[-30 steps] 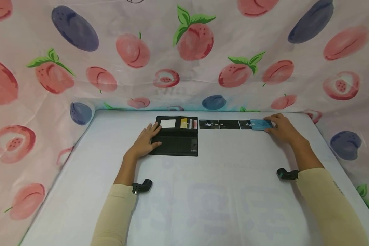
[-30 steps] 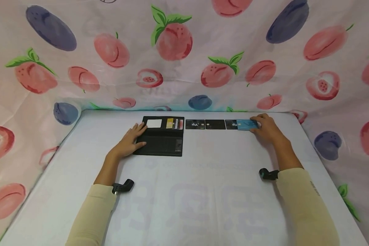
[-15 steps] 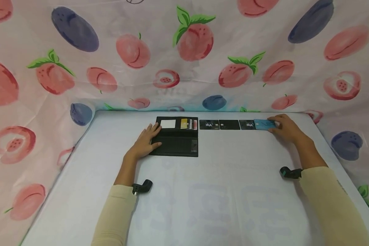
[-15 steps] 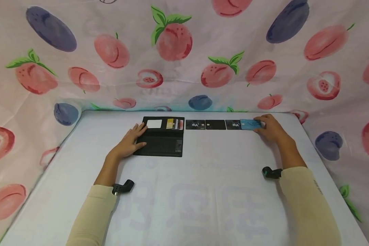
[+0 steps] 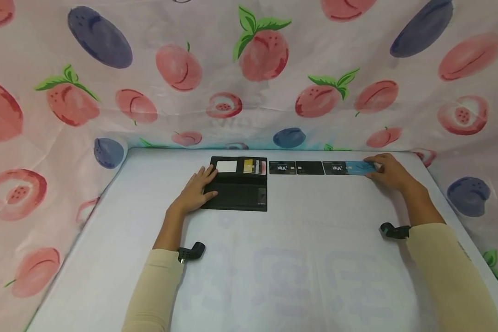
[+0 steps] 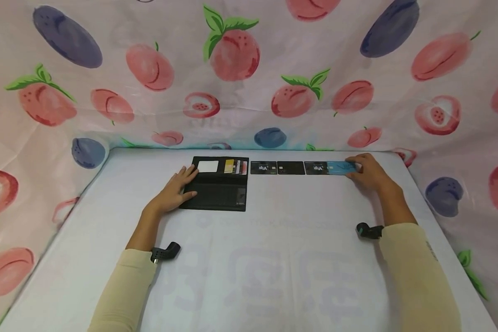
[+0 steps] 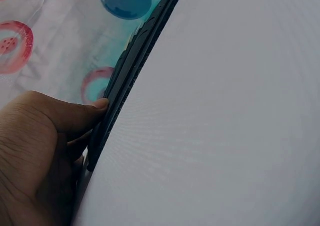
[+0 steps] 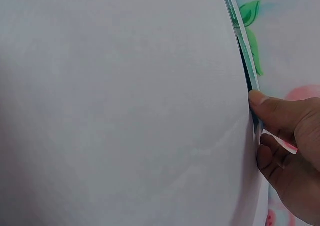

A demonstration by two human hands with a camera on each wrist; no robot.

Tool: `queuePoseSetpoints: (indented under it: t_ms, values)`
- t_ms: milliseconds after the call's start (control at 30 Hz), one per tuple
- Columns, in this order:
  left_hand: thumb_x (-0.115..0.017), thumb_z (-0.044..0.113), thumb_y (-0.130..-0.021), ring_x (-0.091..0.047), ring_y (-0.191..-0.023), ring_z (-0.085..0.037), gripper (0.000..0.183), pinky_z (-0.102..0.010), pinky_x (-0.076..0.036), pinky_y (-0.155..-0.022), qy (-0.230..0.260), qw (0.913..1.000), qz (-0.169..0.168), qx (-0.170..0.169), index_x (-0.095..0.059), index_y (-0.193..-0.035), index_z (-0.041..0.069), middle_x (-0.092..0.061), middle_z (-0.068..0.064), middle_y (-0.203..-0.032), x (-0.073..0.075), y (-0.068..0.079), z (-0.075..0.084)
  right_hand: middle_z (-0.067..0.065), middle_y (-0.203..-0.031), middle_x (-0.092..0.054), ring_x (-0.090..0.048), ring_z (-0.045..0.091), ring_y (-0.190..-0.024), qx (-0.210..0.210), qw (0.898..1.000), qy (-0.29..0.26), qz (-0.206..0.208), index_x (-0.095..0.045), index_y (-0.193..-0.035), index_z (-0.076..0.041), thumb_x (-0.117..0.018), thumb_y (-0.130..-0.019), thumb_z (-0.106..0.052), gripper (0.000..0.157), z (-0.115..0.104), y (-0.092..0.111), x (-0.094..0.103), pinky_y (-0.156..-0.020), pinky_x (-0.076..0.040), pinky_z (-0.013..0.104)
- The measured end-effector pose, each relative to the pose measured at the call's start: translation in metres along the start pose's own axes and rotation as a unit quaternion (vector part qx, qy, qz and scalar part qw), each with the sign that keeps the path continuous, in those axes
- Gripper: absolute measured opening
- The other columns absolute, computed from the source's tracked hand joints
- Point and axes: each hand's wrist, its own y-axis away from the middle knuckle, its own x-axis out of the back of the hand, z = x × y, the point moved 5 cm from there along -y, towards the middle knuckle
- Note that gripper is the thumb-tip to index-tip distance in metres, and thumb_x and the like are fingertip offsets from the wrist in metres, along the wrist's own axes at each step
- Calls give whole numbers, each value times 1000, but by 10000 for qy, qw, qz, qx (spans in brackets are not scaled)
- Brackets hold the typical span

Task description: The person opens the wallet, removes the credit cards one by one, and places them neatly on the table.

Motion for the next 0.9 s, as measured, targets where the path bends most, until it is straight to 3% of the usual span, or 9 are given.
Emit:
queuePoseSetpoints:
  t_ms: [500,900]
  values:
    - [-62,25,-102,1,-161,-36,76,-48,4,-129,-80,9999,-78,70,-27,-166,4,-12,-15,-175,1,-1,0,39,-146,-30,-46,53,-111,-449,9989,-16,-144,-45,-149,8,-68,-102,-7,55,14,5,3,-94,-44,67]
    - [-62,25,-102,0,-161,-36,75,-47,4,-129,-96,9999,-63,73,-28,-166,3,-12,-15,-175,0,-1,1,40,-149,-24,-43,53,-112,-656,9976,-198,-47,-47,-152,3,-66,-104,-10,53,11,8,0,-96,-44,68]
